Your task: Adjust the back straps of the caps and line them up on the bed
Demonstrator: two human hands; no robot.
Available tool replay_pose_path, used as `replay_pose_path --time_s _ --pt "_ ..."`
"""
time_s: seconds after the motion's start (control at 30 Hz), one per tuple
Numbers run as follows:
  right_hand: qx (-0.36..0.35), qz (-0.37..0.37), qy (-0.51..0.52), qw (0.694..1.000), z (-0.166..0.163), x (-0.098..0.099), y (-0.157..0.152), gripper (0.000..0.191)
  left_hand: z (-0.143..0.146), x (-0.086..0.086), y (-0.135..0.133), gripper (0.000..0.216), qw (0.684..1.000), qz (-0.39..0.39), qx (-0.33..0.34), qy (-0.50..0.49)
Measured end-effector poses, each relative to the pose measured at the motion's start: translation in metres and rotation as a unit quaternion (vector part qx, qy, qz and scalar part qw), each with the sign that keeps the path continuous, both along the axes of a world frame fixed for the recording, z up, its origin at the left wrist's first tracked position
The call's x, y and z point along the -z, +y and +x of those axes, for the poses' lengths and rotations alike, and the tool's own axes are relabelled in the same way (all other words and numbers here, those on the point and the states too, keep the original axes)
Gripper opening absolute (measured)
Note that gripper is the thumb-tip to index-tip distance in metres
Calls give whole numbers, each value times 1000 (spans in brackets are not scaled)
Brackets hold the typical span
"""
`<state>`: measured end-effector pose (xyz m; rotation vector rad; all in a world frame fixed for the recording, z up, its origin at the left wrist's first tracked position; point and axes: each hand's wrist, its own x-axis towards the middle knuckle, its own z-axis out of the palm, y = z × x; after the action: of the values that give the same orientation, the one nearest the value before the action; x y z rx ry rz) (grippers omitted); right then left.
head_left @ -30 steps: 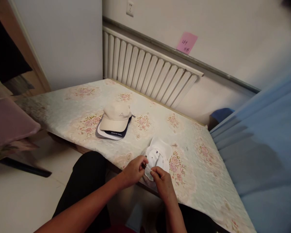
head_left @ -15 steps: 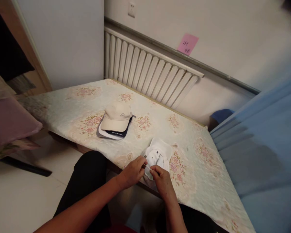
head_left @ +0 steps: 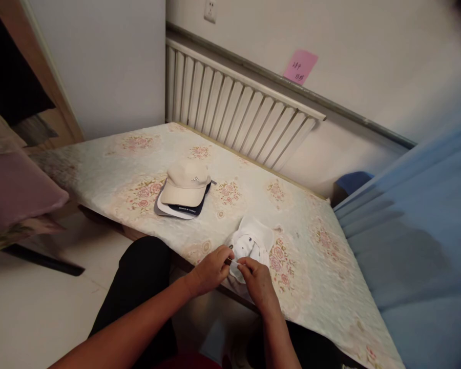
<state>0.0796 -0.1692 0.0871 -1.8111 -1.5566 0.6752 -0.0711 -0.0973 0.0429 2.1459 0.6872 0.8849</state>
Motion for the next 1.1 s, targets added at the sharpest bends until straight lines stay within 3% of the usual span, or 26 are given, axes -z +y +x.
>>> replay_pose_path --time_s 0.83,1.1 --pt "-19 33 -58 998 -3 10 -1 26 2 2 -2 27 1000 1 8 8" --pt "-17 21 -58 998 -4 12 1 26 4 3 -1 26 999 34 14 15"
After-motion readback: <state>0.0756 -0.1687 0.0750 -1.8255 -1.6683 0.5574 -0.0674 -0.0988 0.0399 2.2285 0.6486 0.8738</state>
